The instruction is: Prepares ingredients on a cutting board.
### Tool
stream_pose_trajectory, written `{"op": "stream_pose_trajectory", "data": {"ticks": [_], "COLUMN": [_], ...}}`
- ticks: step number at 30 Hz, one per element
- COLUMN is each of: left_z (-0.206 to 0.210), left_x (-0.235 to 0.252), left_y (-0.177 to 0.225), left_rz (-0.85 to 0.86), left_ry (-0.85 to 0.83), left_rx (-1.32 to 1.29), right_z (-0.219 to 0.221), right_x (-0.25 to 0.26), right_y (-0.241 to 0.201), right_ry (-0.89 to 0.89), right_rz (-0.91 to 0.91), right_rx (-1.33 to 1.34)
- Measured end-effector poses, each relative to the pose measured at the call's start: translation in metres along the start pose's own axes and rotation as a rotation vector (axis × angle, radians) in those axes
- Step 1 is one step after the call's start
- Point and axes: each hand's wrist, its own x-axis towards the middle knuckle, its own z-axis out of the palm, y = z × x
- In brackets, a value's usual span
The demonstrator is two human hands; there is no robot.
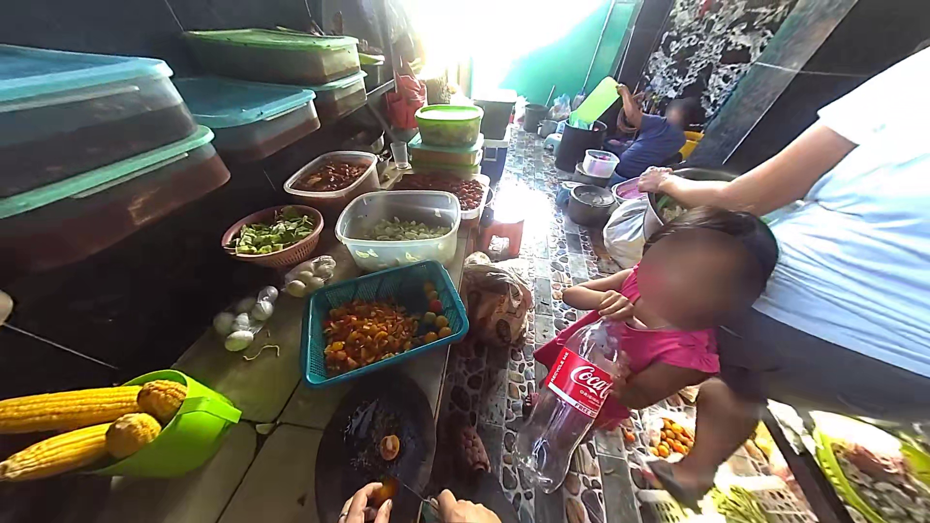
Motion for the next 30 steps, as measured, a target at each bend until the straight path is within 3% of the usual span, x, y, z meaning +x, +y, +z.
{"op": "stream_pose_trajectory", "data": {"ticks": [4, 10, 20, 26, 30], "left_z": [0.001, 0.013, 0.016, 0.02, 0.021], "left_x": [-0.002, -0.007, -0.004, -0.002, -0.002], "left_y": [0.002, 0.009, 0.015, 0.015, 0.01], "left_rz": [0.003, -0.032, -0.117, -0.141, -0.132], "left_ry": [0.006, 0.148, 0.146, 0.162, 0.162], "left_rx": [0.0, -0.059, -0.027, -0.081, -0.114], "right_z": [0.006, 0.001, -0.01, 0.005, -0.007], "right_x": [-0.001, 0.005, 0.022, -0.003, -0.008], "right_y": [0.001, 0.003, -0.02, 0.014, 0.017], "right_ry": [0.004, 0.019, -0.007, -0.019, -0.037], "right_rz": [0.029, 0.016, 0.007, 0.001, 0.017], "right_rx": [0.0, 0.062, -0.01, -0.042, -0.074]}}
